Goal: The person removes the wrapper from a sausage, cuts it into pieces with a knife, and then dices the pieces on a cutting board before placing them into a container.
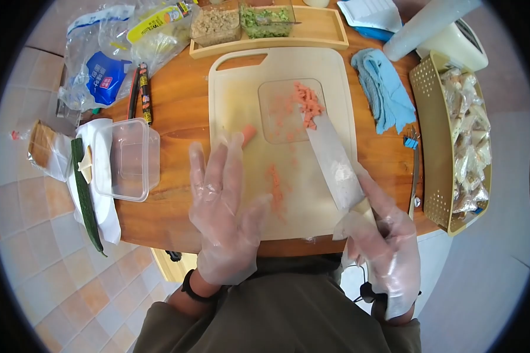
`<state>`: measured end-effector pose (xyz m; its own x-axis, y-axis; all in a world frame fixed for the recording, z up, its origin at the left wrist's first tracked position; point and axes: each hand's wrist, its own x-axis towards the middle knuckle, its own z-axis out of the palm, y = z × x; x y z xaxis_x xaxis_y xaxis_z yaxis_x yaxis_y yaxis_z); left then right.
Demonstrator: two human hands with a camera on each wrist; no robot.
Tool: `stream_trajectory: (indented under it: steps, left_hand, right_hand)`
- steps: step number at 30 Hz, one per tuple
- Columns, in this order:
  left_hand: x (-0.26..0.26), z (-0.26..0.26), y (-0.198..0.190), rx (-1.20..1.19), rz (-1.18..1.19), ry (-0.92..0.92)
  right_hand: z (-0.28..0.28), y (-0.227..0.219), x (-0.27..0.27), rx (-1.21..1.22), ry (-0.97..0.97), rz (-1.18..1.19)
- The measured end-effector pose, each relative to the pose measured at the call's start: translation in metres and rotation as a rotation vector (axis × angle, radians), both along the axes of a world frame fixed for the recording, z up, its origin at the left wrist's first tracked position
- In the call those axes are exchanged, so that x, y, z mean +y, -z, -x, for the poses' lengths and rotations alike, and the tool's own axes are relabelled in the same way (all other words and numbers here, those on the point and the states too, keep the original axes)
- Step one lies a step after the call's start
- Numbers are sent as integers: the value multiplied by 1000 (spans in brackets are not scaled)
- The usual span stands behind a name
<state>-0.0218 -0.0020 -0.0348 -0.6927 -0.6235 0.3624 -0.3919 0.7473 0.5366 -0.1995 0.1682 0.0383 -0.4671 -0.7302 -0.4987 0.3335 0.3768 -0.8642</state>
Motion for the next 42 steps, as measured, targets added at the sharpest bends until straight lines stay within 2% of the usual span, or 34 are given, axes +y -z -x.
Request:
stream_trajectory:
  steps: [1, 2, 3, 5, 8, 12, 14, 18, 20, 21, 23, 24, 25, 27, 28, 29, 30, 31, 32, 33, 35, 36, 38, 42]
  left_hand:
    - [-1, 0, 0, -10, 12, 5]
    - [-2, -1, 1, -22, 24, 9]
    - [-4, -1, 1, -20, 22, 6]
    - [-5, 0, 1, -23, -17, 9]
    - [-3, 1, -1, -64, -51, -14]
    - [-7, 5, -3, -86, -53, 3]
    - [-10, 9, -8, -118, 1, 54]
    - [-8, 5, -8, -91, 25, 20]
    - [-6, -2, -1, 49, 1, 3]
    - [-7, -4, 4, 52, 17, 7]
    - [-9, -5, 11, 225, -76, 21]
    - [-9, -6, 9, 225, -69, 25]
    - [-7, -8, 6, 220, -119, 14]
    - [-2, -10, 5, 202, -181, 7]
    - [3, -11, 8, 372, -433, -89]
    - [10, -13, 11, 535, -691, -199]
    - [10, -15, 13, 504, -726, -218]
    - [4, -15, 14, 569, -628, -133]
    - [1, -15, 18, 645, -519, -42]
    - [2, -17, 20, 630, -541, -55]
    - [3, -19, 21, 678, -513, -54]
    - [5, -23, 22, 676, -515, -58]
    - [9, -28, 24, 585, -451, -125]
    - [13, -32, 22, 450, -311, -158]
  right_hand:
    - [-1, 0, -6, 219, -75, -86]
    - [-3, 2, -9, 568, -226, -114]
    - [-4, 0, -14, 571, -229, -115]
    - [-6, -9, -24, 933, -399, -181]
    - [-8, -17, -31, 988, -455, -335]
    - [-8, -11, -23, 975, -384, -262]
    - [-5, -10, -19, 818, -299, -232]
    - [-7, -10, -10, 725, -178, -178]
    - [-10, -8, 1, 425, -12, -69]
    - [-9, -9, 5, 428, -5, -53]
    - [-5, -12, 13, 250, 44, -129]
    - [-3, -9, 18, 253, -4, -95]
    - [1, -5, 26, 251, -1, -92]
    - [4, 1, 42, 370, -206, -163]
    - [8, 1, 42, 505, -291, -160]
    - [6, 7, 45, 482, -295, -183]
    - [0, 16, 51, 300, -119, -158]
    - [-6, 20, 58, 117, 61, -149]
    - [-1, 15, 52, 67, -1, -241]
    - [7, 7, 42, 25, -62, -320]
    - [21, -1, 45, -5, -296, -319]
    - [22, -1, 41, -8, -298, -322]
    - [22, -1, 32, -209, -175, -463]
    - [20, 6, 18, -263, -72, -534]
